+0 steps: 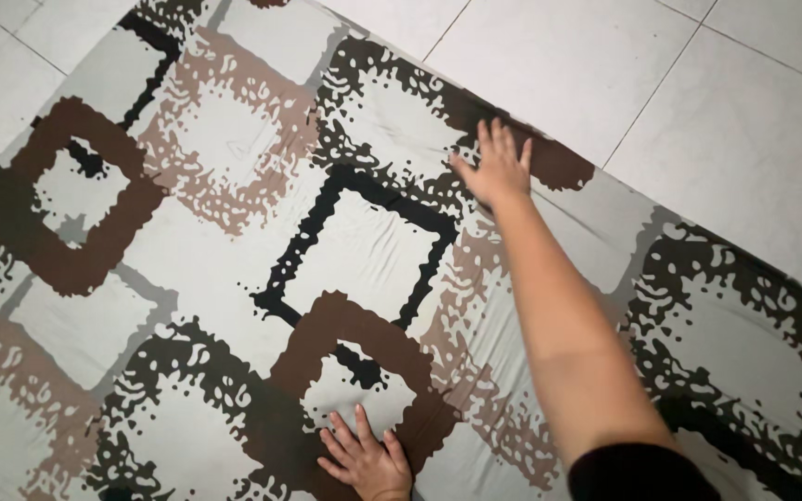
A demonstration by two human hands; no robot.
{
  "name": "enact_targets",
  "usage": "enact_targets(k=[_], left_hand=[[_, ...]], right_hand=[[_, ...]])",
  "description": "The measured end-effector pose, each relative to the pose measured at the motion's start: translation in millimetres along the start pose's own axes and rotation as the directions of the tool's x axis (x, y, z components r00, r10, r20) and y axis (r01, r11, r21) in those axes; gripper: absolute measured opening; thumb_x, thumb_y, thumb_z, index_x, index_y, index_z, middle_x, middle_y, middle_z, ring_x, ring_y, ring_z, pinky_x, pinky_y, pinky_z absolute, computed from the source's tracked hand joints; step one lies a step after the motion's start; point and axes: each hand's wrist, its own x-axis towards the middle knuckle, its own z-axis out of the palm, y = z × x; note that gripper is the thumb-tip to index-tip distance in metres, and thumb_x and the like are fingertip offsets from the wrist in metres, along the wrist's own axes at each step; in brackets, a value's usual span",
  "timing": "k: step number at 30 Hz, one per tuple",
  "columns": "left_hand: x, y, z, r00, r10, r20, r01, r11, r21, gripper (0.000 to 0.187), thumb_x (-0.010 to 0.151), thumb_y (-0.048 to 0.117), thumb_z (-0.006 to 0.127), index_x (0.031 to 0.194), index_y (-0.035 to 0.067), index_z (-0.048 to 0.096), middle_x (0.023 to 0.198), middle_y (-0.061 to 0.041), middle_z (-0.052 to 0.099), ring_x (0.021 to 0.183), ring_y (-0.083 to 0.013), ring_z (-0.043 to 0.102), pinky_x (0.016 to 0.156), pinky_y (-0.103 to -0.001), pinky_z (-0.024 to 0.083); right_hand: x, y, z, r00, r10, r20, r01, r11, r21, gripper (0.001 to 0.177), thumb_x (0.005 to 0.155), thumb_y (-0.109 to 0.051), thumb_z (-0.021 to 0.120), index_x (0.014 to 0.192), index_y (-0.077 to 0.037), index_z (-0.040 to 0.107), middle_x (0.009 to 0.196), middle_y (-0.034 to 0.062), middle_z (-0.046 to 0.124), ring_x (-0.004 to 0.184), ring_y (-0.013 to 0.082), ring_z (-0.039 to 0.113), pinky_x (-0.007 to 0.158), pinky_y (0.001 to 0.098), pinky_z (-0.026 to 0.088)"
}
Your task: The person smoothes a patterned fabric cover over a floor-level mattress by hand, tucking the edges between the mattress and the wall or furniture.
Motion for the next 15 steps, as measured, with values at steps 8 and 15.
enact_targets(k=[8,15], left_hand=[[0,2,-2,1.0,-0.001,-0.029,0.001,1.0,-0.004,0.063,0.099,0.048,0.037,0.156,0.021,0.042,0.167,-0.019,0.029,0.152,-0.0488,0.025,0.115,-0.076,0.011],[2,8,-1,0.994,0.002,-0.108,-0.008,0.999,-0.049,0.061,0.103,0.05,0.033,0.156,0.022,0.044,0.168,-0.019,0.032,0.152,-0.0484,0.028,0.116,-0.076,0.014]], right_hand=[[-165,-11,49,0.904,-0.425,-0.052,0.422,0.905,-0.049,0.071,0.099,-0.056,0.048,0.16,-0.027,0.027,0.171,0.0063,0.012,0.157,0.0279,0.006,0.127,0.0554,-0.001],[-93,86,-6,0.988,-0.024,-0.15,0.005,0.993,-0.122,0.079,0.098,-0.068,0.036,0.161,-0.023,0.021,0.17,0.0046,0.015,0.155,0.0247,0.015,0.122,0.0596,0.0]])
